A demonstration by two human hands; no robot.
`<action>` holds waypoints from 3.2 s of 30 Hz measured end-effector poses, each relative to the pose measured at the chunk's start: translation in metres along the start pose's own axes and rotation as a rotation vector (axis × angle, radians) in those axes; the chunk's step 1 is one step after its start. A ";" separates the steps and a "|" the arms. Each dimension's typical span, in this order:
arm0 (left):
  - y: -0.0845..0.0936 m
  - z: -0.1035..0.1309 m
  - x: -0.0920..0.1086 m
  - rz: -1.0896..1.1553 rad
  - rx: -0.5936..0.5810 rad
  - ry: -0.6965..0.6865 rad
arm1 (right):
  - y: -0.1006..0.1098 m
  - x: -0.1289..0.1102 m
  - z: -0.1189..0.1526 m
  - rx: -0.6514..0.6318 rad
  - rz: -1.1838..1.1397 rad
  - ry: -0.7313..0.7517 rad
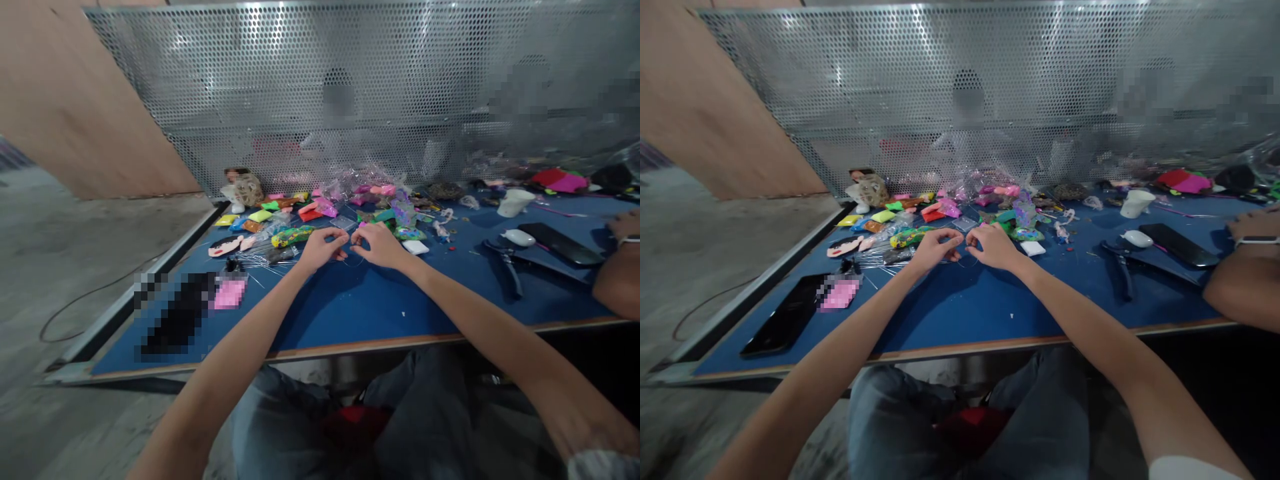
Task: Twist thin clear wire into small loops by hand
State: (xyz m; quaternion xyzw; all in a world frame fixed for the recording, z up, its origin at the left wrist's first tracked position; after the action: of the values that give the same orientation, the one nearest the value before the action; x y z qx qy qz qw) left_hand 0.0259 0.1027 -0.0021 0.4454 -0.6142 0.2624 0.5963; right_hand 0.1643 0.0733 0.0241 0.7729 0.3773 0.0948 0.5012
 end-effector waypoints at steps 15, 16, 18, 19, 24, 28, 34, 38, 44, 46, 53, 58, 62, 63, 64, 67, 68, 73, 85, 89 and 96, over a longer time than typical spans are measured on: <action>0.005 0.007 0.024 -0.314 0.120 -0.173 | 0.018 -0.029 0.007 0.152 0.325 0.244; 0.004 0.008 0.028 -0.342 0.129 -0.204 | 0.020 -0.028 0.006 0.165 0.280 0.222; 0.002 0.011 0.034 -0.378 0.146 -0.251 | 0.026 -0.022 0.005 0.217 0.137 0.135; 0.001 0.012 0.037 -0.385 0.153 -0.265 | 0.030 -0.017 0.005 0.251 0.041 0.074; -0.004 0.019 0.053 -0.448 0.179 -0.378 | 0.022 0.014 0.003 0.207 -0.661 -0.244; -0.005 0.020 0.060 -0.500 0.195 -0.454 | -0.010 0.027 0.004 0.043 -1.211 -0.453; -0.003 0.014 0.046 -0.399 0.195 -0.335 | -0.014 0.032 0.001 0.067 -1.203 -0.397; -0.004 0.016 0.048 -0.441 0.191 -0.320 | -0.016 0.031 0.003 0.040 -1.259 -0.425; -0.006 0.023 0.061 -0.544 0.172 -0.389 | -0.029 0.025 0.005 -0.103 -1.420 -0.505; -0.005 0.021 0.059 -0.542 0.170 -0.368 | -0.023 0.027 0.004 -0.041 -1.283 -0.464; -0.002 0.016 0.041 -0.365 0.230 -0.208 | 0.022 0.012 0.006 0.254 -0.540 -0.183; -0.006 0.014 0.035 -0.228 0.208 -0.163 | 0.024 0.002 0.004 0.260 -0.234 -0.037; -0.007 0.013 0.033 -0.244 0.187 -0.175 | 0.026 -0.003 0.005 0.277 -0.084 0.044; -0.008 0.013 0.035 -0.284 0.181 -0.194 | 0.025 -0.003 0.004 0.274 -0.070 0.039; -0.008 0.013 0.037 -0.337 0.177 -0.217 | 0.025 -0.003 0.004 0.273 -0.065 0.019; -0.005 0.015 0.047 -0.603 0.186 -0.303 | 0.022 0.003 0.002 0.263 -0.130 -0.094; -0.005 0.017 0.050 -0.717 0.191 -0.332 | 0.020 0.006 0.002 0.253 -0.183 -0.133; -0.005 0.018 0.056 -1.081 0.096 -0.415 | -0.004 0.022 -0.001 0.077 -0.603 -0.294; -0.003 0.009 0.042 -0.647 -0.035 -0.310 | 0.006 0.023 0.001 0.043 -0.414 -0.211; -0.006 0.004 0.029 -0.368 -0.127 -0.194 | 0.020 0.016 0.001 0.119 -0.193 -0.126; -0.010 0.003 0.022 -0.142 -0.136 -0.087 | 0.032 -0.005 0.003 0.118 0.114 0.075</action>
State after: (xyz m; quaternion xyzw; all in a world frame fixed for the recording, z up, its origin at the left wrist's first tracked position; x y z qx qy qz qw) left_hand 0.0358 0.0905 0.0163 0.4573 -0.6227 0.1577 0.6150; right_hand 0.1778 0.0608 0.0513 0.8173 0.3561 0.1295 0.4341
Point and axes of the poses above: each hand's wrist, its own z-axis away from the middle knuckle, its own y-axis out of the back of the hand, x = y × z, the point moved 8 cm from there along -z, towards the middle knuckle, and after that the axes turned 6 degrees about -x, right-handed, at the moved point
